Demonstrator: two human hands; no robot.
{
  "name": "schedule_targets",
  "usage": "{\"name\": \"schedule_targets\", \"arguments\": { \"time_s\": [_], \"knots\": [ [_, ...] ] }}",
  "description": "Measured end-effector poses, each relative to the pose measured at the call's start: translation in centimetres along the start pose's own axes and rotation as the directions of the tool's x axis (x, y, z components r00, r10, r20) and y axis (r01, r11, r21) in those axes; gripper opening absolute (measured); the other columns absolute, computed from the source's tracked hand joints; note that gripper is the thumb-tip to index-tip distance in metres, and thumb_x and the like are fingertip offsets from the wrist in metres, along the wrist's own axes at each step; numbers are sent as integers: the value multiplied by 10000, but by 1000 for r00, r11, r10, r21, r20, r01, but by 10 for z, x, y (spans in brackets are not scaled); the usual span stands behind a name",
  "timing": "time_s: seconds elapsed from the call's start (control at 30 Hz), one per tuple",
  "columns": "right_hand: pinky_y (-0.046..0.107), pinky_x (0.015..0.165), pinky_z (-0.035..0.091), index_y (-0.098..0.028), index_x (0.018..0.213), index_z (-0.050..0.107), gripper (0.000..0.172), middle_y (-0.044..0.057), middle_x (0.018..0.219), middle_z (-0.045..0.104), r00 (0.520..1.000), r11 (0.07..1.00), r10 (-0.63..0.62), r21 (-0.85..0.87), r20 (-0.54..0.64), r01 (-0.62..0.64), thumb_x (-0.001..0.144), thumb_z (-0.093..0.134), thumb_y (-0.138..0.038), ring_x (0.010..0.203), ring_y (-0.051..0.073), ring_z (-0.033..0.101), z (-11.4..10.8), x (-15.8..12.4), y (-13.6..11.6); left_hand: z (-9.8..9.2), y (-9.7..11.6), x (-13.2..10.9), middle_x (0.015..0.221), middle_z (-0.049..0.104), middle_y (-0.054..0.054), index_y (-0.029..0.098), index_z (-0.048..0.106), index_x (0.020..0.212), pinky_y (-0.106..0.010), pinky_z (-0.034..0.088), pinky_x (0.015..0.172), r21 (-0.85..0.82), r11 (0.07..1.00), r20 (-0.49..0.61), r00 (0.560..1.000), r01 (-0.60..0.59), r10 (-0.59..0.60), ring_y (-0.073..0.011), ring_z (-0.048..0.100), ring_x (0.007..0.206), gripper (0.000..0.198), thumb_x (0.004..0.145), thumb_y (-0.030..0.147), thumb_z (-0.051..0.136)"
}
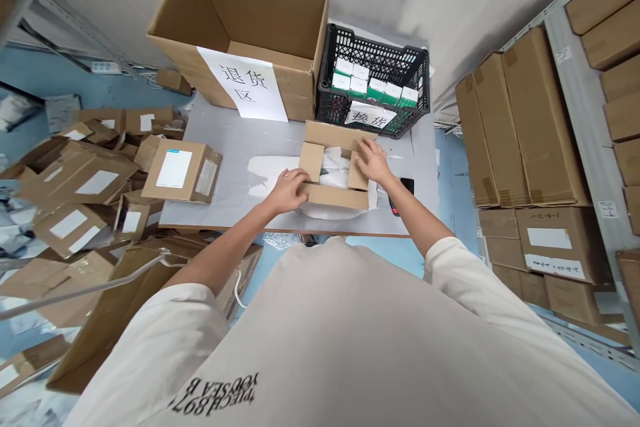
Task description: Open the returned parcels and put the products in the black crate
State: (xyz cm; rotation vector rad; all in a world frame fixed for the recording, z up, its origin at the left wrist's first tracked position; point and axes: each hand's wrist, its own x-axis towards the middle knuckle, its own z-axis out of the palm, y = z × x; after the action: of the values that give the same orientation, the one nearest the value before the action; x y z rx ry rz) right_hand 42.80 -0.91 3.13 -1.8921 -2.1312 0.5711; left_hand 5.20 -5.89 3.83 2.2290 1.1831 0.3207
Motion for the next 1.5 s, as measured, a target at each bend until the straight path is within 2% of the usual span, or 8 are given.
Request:
{"name": "schedule_targets", "arguments": {
  "time_s": [0.3, 0.43, 0.67, 0.87, 1.03, 1.23, 1.37, 1.5],
  "knots": [
    [852, 1349, 238, -266, 1811, 400, 1074, 207, 1938, 275, 990, 997, 70, 13, 120, -72, 879, 830, -585, 1778, 523, 213, 27, 16, -11, -3, 18, 41, 1741, 593, -190, 300, 569, 1694, -756, 140, 1423, 223, 933, 342, 919, -281, 195, -433, 385, 1735, 909, 816, 157, 755],
    [860, 1343, 263, -271, 1846, 366, 1050, 182, 1926, 325, 988, 995, 67, 66, 136, -77, 877, 740, -429, 1775, 508, 266, 11, 17, -3, -19, 21, 35, 1707, 599, -183, 355, 597, 1666, -769, 69, 1437, 251, 934, 228, 954, -253, 197, -459, 361, 1739, 867, 851, 294, 887],
    [714, 1383, 357, -191, 1787, 495, 903, 173, 1866, 447, 997, 991, -42, 126, 59, 34, 904, 613, -339, 1722, 427, 402, -18, -12, 28, -40, 11, 14, 1679, 583, -286, 201, 506, 1748, -833, 0, 1408, 320, 946, -3, 998, -59, 63, -555, 287, 1749, 1089, 820, 510, 985],
    [739, 1295, 433, -214, 1539, 735, 619, 183, 1831, 471, 995, 999, -6, 31, -98, 9, 950, 613, -364, 1620, 468, 467, -17, -56, 49, -29, 1, 35, 1653, 597, -332, 151, 531, 1735, -740, 209, 1388, 324, 946, 76, 997, 0, -26, -582, 492, 1589, 1178, 774, 652, 990],
    [703, 1235, 450, -219, 1388, 788, 445, 199, 1756, 519, 984, 988, 96, -103, -153, -112, 985, 643, -337, 1557, 460, 462, -13, -85, 56, -22, -14, 70, 1925, 209, -323, 204, 436, 1818, -678, 345, 1310, 321, 947, 166, 983, 17, -74, -588, 511, 1584, 1352, 740, 859, 923],
    [549, 1112, 431, -201, 1315, 826, 349, 204, 1435, 700, 995, 939, 98, -329, -13, -97, 1085, 564, -210, 1304, 381, 532, -28, -83, 29, -36, -21, 100, 1941, -196, -284, 202, 64, 1917, -646, 350, 1327, 464, 883, 435, 886, -67, -161, -624, 409, 1653, 1756, 595, 982, 918],
    [539, 1113, 430, -173, 1399, 800, 443, 225, 1397, 724, 997, 914, 6, -404, 81, 28, 1052, 534, -98, 1323, 393, 566, -39, -63, -13, -43, -20, 104, 1935, -219, -283, 218, -22, 1913, -618, 347, 1339, 461, 881, 459, 877, -103, -138, -616, 409, 1664, 1809, 578, 991, 924],
    [476, 1158, 493, -155, 1574, 690, 478, 207, 1479, 737, 979, 935, -18, -344, 205, 89, 1143, 507, -250, 1360, 368, 658, -30, -26, -70, -40, -20, 101, 1937, -202, -289, 226, -45, 1910, -632, 337, 1344, 436, 895, 440, 890, -98, -117, -615, 405, 1670, 1780, 617, 964, 929]
  ]
}}
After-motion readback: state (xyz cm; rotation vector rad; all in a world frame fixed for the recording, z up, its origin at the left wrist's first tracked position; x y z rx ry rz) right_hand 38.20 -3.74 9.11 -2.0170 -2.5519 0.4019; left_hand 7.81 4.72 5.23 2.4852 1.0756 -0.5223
